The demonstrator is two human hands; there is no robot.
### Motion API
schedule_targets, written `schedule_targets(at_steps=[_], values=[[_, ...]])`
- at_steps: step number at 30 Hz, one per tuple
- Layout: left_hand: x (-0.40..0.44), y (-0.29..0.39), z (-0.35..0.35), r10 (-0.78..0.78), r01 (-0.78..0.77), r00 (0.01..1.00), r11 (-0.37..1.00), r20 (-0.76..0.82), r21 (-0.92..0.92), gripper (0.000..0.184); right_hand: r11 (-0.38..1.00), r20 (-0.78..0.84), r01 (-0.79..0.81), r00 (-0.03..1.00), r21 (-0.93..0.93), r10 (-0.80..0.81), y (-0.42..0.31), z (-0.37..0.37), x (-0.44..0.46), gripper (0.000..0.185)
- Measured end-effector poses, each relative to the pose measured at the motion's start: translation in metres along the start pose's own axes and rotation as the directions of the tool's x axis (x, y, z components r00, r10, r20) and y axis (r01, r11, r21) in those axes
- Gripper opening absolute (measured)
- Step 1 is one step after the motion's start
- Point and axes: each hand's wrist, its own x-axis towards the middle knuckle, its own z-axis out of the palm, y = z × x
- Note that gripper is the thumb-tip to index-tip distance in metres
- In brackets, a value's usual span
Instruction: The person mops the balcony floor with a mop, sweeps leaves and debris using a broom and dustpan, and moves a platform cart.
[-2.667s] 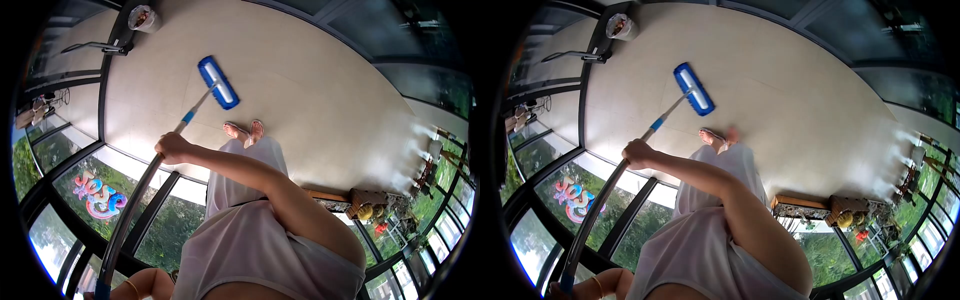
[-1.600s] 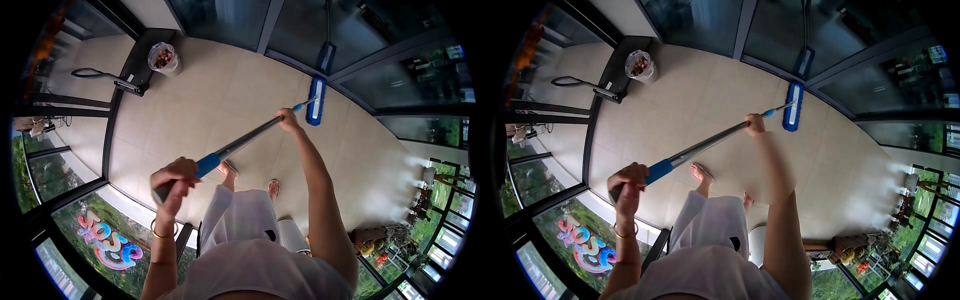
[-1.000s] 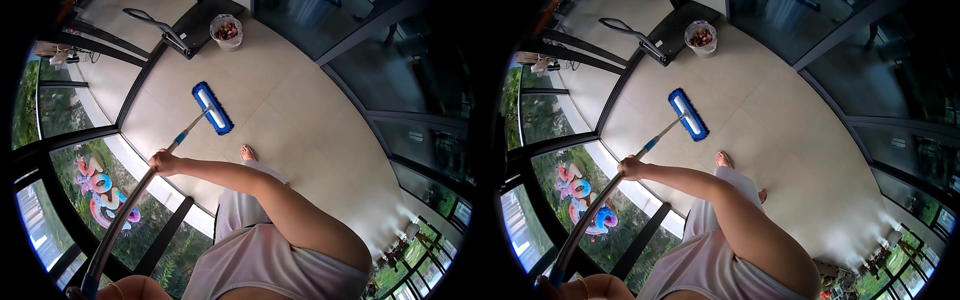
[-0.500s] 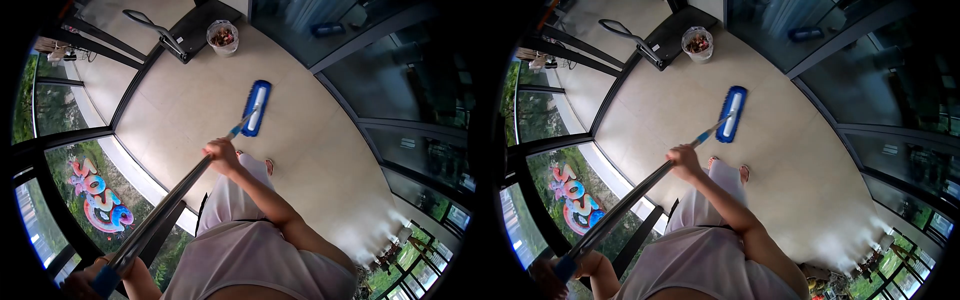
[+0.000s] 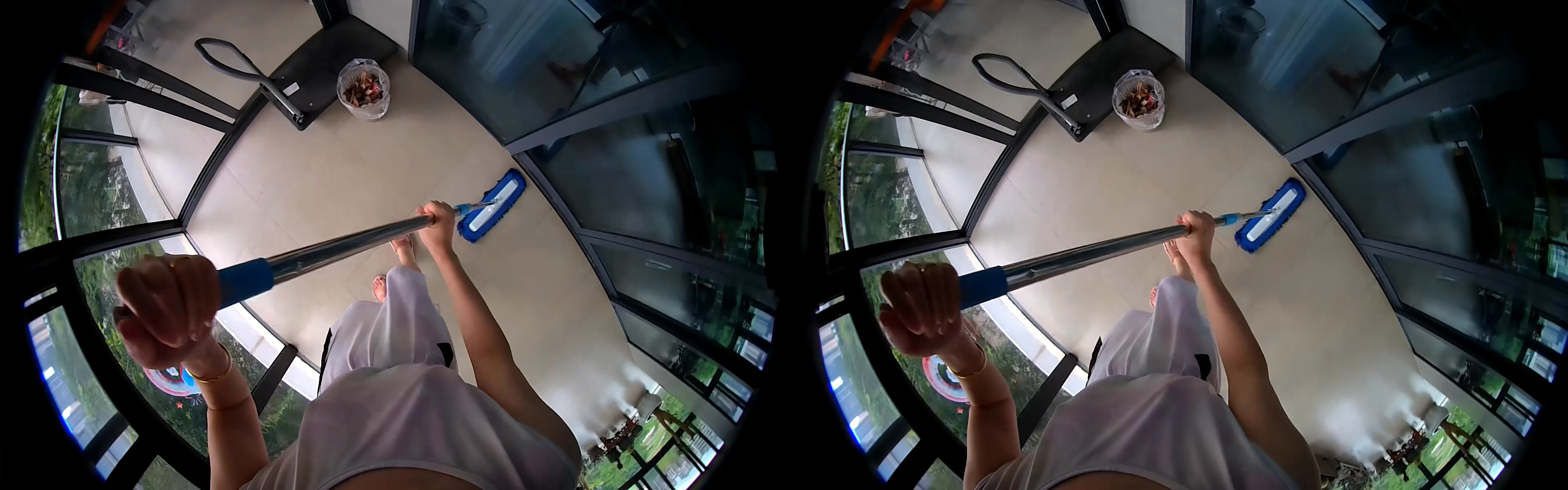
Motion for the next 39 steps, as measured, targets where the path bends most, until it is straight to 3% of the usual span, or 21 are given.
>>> schedule_targets(at_steps=[4,7,14,19,21,23,25,29,31,33,37,39], values=[[0.027,0.017,-0.026,0.053,-0.053,0.998,0.999,-0.044,0.004,0.031,0.995,0.101,0.013,0.995,0.098,-0.023,-0.027,0.033,0.057,0.032],[0.034,0.024,-0.038,0.093,-0.080,0.989,0.991,-0.114,0.111,0.031,0.990,0.179,0.036,0.982,0.139,-0.061,-0.035,0.063,0.093,0.031],[0.012,0.045,-0.054,0.234,-0.166,0.890,0.966,-0.391,0.200,0.026,0.955,0.353,0.134,0.908,0.265,-0.225,-0.059,0.126,0.133,0.028],[0.005,0.037,-0.039,0.280,-0.198,0.809,0.958,-0.517,0.210,0.026,0.922,0.574,0.193,0.734,0.337,-0.363,-0.060,0.147,0.168,0.023],[0.007,0.027,-0.034,0.286,-0.186,0.805,0.954,-0.520,0.236,0.022,0.884,0.570,0.275,0.684,0.378,-0.456,-0.049,0.167,0.186,0.022],[0.010,0.010,-0.032,0.407,-0.093,0.706,0.865,-0.579,0.493,0.019,0.909,0.712,0.208,0.568,0.361,-0.413,-0.047,0.174,0.209,0.020],[0.009,0.001,-0.036,0.411,-0.089,0.711,0.858,-0.572,0.506,0.014,0.922,0.788,0.222,0.480,0.317,-0.386,-0.048,0.181,0.225,0.021],[-0.010,0.000,-0.041,0.414,-0.098,0.665,0.874,-0.622,0.477,0.010,0.915,0.802,0.288,0.453,0.282,-0.390,-0.043,0.189,0.210,0.018],[-0.026,0.002,-0.034,0.364,-0.056,0.734,0.873,-0.573,0.484,0.014,0.905,0.797,0.303,0.443,0.298,-0.411,-0.042,0.183,0.200,0.017],[-0.045,0.009,-0.033,0.379,-0.069,0.743,0.863,-0.551,0.500,0.019,0.907,0.852,0.320,0.357,0.274,-0.383,-0.047,0.175,0.186,0.017],[-0.077,0.039,-0.033,0.439,-0.023,0.634,0.834,-0.637,0.552,0.020,0.909,0.884,0.320,0.295,0.265,-0.362,-0.069,0.162,0.143,0.017],[-0.091,0.053,-0.035,0.382,-0.051,0.694,0.871,-0.611,0.488,0.019,0.909,0.888,0.287,0.263,0.303,-0.378,-0.075,0.152,0.118,0.018]])
